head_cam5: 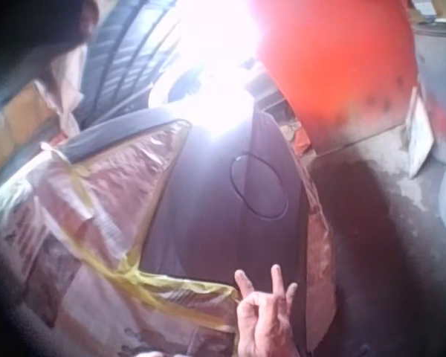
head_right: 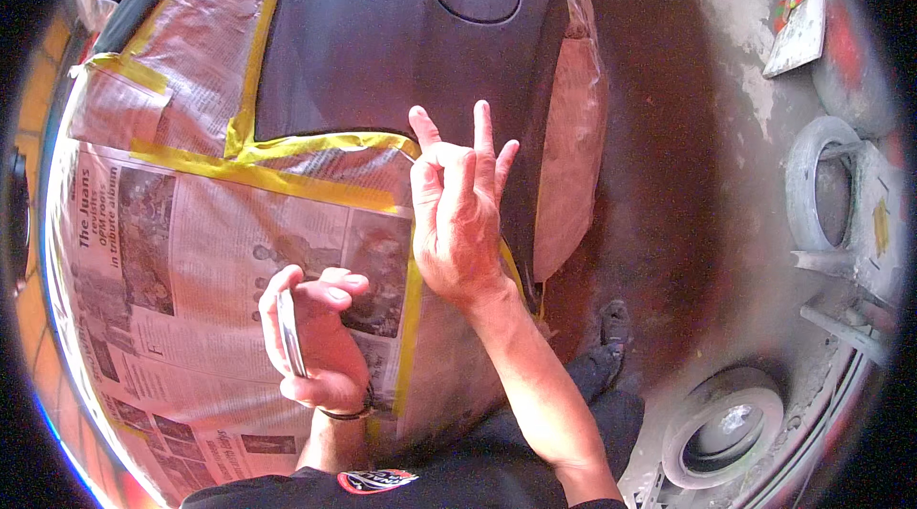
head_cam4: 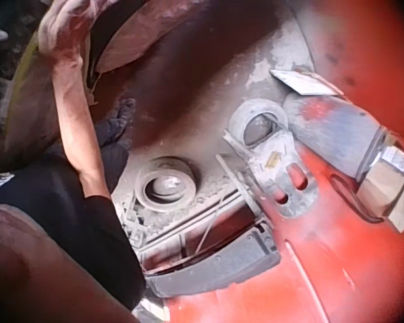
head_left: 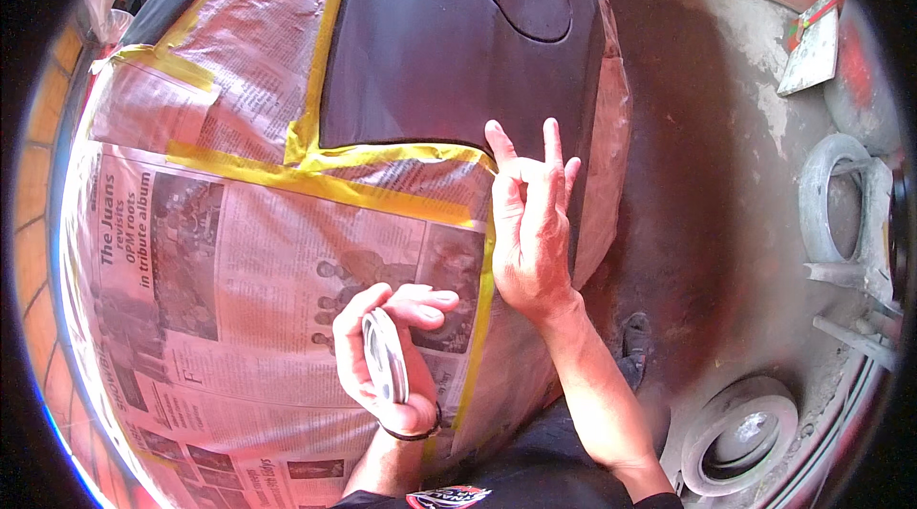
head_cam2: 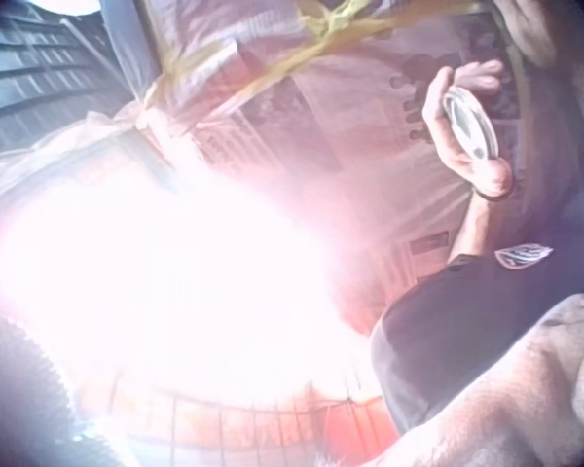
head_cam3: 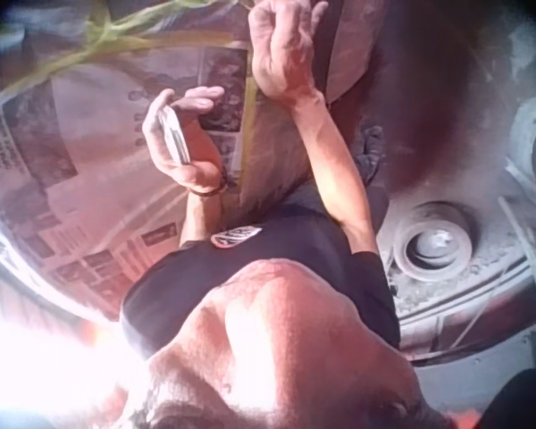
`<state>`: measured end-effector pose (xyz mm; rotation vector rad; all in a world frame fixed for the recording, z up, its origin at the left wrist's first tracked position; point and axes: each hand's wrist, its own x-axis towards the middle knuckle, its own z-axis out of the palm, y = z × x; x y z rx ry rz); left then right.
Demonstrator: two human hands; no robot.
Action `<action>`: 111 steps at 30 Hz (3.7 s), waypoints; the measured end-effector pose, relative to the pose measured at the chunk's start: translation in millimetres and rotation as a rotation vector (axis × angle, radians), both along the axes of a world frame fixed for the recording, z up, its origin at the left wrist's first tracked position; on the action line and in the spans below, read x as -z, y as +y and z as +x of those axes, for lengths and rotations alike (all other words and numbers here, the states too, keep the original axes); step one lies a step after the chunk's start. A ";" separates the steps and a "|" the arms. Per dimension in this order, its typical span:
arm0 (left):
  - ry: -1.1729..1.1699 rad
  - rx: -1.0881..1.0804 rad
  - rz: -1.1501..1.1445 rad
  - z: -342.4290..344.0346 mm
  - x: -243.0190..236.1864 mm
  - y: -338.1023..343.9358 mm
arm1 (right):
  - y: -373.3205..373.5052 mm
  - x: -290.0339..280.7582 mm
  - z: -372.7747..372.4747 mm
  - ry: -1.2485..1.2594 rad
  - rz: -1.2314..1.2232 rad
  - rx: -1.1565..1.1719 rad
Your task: The person uses a thin applicator to apply paint to a small scratch on a vehicle panel, frequently dipping the tool into a small can of paint. The person then moves to a different part of the vehicle to inspect and point at other areas being worked on by colleagues.
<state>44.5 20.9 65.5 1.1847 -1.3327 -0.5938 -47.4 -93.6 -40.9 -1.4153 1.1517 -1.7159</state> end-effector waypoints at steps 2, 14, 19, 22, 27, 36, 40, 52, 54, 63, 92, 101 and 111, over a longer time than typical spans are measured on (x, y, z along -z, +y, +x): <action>-0.171 0.073 -0.058 8.1 4.2 -4.2 | -5.1 -4.3 2.5 0.030 0.030 0.028; -0.180 0.087 -0.042 10.8 2.2 -4.2 | -88.9 -14.0 1.7 0.073 0.047 0.186; -0.190 0.093 -0.039 8.4 2.6 -5.8 | -73.9 -12.0 -6.1 0.113 0.051 0.168; -0.193 0.072 -0.061 11.9 2.8 -4.0 | -44.8 -10.7 5.1 0.118 0.039 0.132; -0.211 0.063 -0.054 7.2 3.1 -4.5 | -14.2 -8.0 -0.9 0.126 0.040 0.095; -0.192 0.098 -0.069 11.4 6.0 -5.4 | -80.6 4.6 -2.6 0.219 0.059 0.242; -0.117 0.106 -0.071 11.5 3.5 -4.8 | -88.9 1.0 -6.3 0.182 0.052 0.229; 0.002 0.213 -0.066 19.8 4.7 -1.9 | -42.3 -24.4 1.3 0.209 -0.082 0.120; 0.001 0.214 -0.064 19.9 4.6 -2.2 | -42.1 -36.0 4.8 0.236 -0.134 0.086; -0.014 0.100 -0.079 14.4 3.1 -1.5 | -43.8 -48.8 3.0 0.231 -0.203 0.024; -0.238 -0.185 -0.091 11.9 -120.6 -98.9 | -87.9 -19.4 -101.4 0.224 0.083 0.096; -0.315 -0.174 -0.080 78.5 -220.5 -187.1 | -121.1 -44.3 -134.5 0.282 0.213 -0.037; -0.490 -0.430 -0.038 50.9 -226.0 -241.1 | -149.0 -41.0 -178.7 0.351 0.307 -0.107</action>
